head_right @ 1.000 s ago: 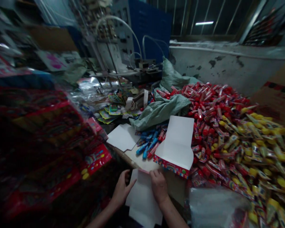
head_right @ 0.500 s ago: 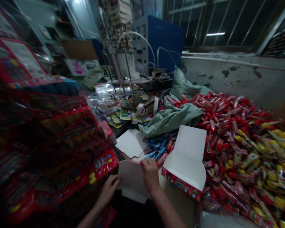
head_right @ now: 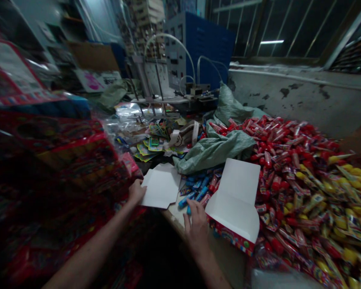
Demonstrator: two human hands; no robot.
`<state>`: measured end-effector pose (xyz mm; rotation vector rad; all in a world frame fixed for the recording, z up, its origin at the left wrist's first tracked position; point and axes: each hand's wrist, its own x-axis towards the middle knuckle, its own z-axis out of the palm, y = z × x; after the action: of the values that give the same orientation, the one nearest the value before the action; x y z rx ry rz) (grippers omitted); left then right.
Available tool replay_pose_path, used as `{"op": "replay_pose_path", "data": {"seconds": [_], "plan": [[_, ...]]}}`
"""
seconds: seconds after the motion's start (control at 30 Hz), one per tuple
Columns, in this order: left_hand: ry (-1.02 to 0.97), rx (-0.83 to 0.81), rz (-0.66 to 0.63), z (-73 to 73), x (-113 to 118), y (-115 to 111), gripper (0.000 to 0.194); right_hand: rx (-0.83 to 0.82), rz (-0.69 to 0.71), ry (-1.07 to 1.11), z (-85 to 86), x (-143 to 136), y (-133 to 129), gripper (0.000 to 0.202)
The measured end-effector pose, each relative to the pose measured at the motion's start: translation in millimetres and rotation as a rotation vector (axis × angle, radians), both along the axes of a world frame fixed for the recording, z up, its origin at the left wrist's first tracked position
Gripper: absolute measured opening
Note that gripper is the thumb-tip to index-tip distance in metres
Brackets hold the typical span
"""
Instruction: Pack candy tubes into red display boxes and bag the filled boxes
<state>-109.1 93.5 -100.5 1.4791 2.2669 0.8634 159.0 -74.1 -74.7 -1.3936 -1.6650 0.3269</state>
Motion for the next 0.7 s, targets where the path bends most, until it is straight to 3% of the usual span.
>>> {"op": "replay_pose_path", "data": {"seconds": [0.13, 0.23, 0.33, 0.43, 0.57, 0.7], "plan": [[-0.003, -0.047, 0.087, -18.5, -6, 6, 0.018, -0.082, -0.019, -0.07, -17.2, 27, -61, 0.032], [-0.034, -0.081, 0.134, -25.6, -11, 9, 0.014, 0.077, -0.152, -0.203, -20.2, 52, -90, 0.031], [-0.055, -0.094, 0.14, -25.3, -13, 14, 0.012, 0.178, -0.357, -0.383, -18.7, 82, -91, 0.036], [-0.04, -0.082, 0.115, -17.8, -13, 17, 0.01, 0.173, -0.427, -0.547, -18.3, 109, -79, 0.038], [0.033, -0.027, 0.064, -1.3, -13, 16, 0.014, 0.124, -0.28, -0.605, -27.5, 119, -83, 0.021], [0.1, 0.083, 0.023, 16.2, -9, 4, 0.021, 0.064, -0.11, -0.6, -51.9, 92, -114, 0.022]]}}
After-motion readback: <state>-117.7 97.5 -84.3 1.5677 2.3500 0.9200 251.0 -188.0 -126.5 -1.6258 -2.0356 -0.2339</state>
